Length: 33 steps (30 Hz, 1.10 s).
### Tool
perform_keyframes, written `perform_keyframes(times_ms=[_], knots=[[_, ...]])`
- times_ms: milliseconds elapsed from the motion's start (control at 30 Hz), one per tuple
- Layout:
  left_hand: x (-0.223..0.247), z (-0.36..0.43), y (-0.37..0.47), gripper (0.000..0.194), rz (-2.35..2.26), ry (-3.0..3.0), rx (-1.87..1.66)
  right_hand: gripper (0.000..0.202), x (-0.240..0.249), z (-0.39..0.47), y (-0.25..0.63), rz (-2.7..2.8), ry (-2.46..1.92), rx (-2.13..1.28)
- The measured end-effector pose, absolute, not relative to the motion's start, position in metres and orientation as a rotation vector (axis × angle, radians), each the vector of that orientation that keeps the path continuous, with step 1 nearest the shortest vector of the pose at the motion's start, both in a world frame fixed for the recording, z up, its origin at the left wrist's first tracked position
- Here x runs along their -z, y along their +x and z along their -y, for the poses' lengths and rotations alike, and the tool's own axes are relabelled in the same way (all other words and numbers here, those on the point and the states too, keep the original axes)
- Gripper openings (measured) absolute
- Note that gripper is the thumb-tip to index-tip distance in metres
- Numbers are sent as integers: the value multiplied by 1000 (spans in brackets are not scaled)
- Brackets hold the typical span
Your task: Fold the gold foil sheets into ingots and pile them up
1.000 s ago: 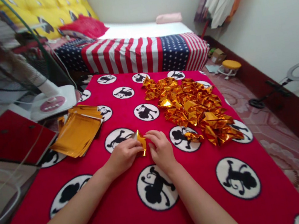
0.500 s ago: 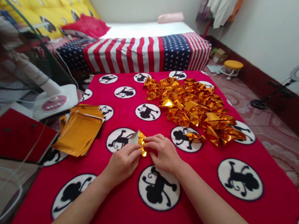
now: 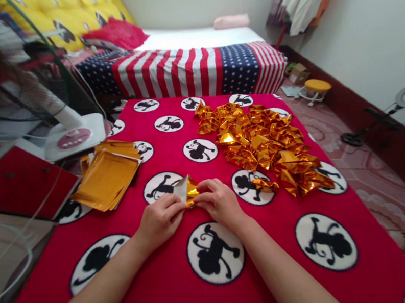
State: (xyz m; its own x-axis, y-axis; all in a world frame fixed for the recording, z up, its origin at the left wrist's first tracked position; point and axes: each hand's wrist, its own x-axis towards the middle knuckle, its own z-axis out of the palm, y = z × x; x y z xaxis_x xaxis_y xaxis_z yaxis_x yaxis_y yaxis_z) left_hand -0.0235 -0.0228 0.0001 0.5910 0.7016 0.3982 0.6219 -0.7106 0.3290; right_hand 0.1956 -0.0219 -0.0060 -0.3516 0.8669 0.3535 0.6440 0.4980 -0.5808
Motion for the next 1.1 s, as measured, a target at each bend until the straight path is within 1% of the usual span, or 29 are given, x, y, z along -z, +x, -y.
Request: perform_keyframes(times_ms=[167,400,567,833,1100], knots=[[-1,25,-23,14,-1198,2572,-763,10,4,19,192,2097,-1293,-473],[-1,26,-19,14,-1251,2508,-782,2,-5,15,181,2019,-1432,-551],[-2,26,-19,13,-1281,2454,-791,9,-6,14,174,1962,-1521,-553],[0,26,-19,12,-1318,2421,-793,14,-7,12,168,1970,-1652,-503],[-3,27,-14,16,-1400,2383,-789,14,-7,13,164,1977,-1690,-447]])
